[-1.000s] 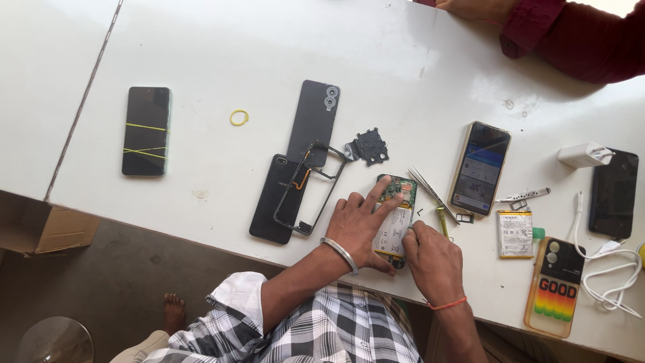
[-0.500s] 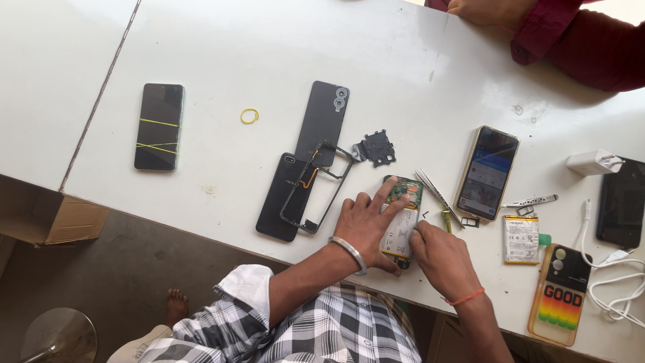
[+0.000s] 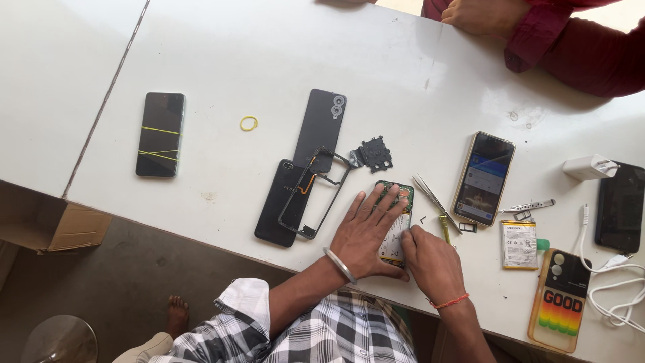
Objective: The person disassembles a smartphone using a screwdriver and tweezers, removing the back cover and internal components. They then handle another smartphone, navigating its screen, before returning to the disassembled unit to continue removing parts.
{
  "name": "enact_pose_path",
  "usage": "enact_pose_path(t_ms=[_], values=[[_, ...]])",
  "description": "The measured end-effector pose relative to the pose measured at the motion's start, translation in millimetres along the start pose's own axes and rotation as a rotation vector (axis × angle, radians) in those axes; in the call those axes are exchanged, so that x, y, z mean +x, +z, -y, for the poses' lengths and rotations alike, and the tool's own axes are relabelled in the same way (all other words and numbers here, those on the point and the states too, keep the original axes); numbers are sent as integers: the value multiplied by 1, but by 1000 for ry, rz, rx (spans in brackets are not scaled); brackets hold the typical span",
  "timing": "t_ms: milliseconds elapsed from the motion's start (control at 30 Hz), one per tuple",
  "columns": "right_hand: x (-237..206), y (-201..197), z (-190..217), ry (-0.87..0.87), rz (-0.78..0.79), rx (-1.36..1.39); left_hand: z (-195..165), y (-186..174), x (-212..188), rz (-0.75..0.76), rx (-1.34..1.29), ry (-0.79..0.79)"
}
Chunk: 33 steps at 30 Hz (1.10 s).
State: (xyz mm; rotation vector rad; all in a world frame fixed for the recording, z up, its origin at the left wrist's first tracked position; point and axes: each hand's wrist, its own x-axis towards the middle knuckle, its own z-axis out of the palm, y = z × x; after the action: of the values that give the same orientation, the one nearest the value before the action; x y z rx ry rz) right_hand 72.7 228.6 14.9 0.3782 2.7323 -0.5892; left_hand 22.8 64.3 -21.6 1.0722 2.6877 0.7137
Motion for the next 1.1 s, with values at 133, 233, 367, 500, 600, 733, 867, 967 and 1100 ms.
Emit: enact_pose_path(t_ms=[133, 233, 367, 500, 600, 733, 867, 967, 1100], values=[[1, 5, 1, -3, -53, 8, -1, -1, 3, 18, 34, -18], [2, 6, 1, -38, -83, 42, -2, -2, 5, 103, 47, -51], [1, 7, 2, -16, -35, -29, -3, -2, 6, 78, 43, -52], [0, 7, 3, -53, -66, -6, -4, -2, 4, 104, 45, -74], [2, 6, 3, -50, -58, 0, -4, -2, 5, 108, 44, -79], [4, 3, 1, 21, 9, 28, -4, -1, 6, 91, 66, -71], [5, 4, 0, 25, 9, 61, -1, 0, 6, 75, 40, -65], [7, 2, -1, 20, 30, 22, -1, 1, 6, 65, 21, -63], [8, -1, -5, 16, 32, 96, -3, -1, 4, 36, 10, -45]])
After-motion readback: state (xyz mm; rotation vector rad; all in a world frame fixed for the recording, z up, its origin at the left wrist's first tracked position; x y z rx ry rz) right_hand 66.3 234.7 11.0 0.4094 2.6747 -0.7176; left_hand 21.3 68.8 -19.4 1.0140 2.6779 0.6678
